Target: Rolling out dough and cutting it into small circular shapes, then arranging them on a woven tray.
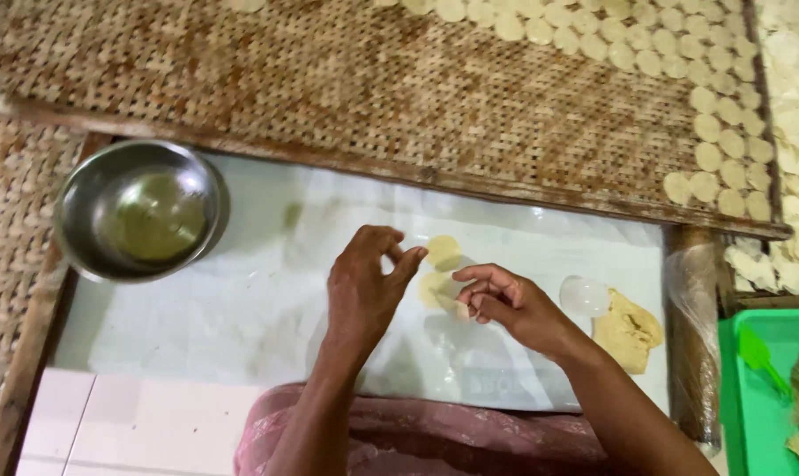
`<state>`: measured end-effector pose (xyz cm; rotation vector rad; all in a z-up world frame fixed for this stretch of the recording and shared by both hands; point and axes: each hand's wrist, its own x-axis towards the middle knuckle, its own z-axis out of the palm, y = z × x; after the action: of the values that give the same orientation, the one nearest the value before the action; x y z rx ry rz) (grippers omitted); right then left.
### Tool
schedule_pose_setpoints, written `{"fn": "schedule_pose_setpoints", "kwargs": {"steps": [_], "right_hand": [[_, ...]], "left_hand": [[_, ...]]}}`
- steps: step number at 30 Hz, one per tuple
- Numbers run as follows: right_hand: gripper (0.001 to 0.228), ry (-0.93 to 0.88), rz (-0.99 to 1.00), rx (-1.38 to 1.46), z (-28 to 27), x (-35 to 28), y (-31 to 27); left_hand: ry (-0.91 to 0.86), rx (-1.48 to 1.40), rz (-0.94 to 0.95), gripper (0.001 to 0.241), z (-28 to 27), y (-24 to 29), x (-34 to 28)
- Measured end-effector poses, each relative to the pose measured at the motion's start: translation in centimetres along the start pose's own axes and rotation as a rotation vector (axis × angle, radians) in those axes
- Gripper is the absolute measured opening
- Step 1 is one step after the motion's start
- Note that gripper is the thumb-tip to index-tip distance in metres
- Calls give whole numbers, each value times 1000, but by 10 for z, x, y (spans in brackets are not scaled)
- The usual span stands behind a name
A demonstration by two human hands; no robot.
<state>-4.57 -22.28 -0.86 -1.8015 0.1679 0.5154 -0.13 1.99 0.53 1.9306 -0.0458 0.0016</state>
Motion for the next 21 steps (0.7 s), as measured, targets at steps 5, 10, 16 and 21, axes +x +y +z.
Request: {"fn": "schedule_pose_setpoints", "kwargs": {"steps": [5,10,16,21], "right_hand": [[41,89,-89,223,-55,-1,-10],[40,290,-87,22,-137,6,-44],[36,469,-38,141,-227,54,-35],[36,589,48,266,-281,75,-21]], "left_hand": [[-7,59,25,26,4,5,2],[-59,89,-178,31,6,12,3],[-24,201,-59,40,17,7,5],[-111,240,-236,44,18,13,8]]}}
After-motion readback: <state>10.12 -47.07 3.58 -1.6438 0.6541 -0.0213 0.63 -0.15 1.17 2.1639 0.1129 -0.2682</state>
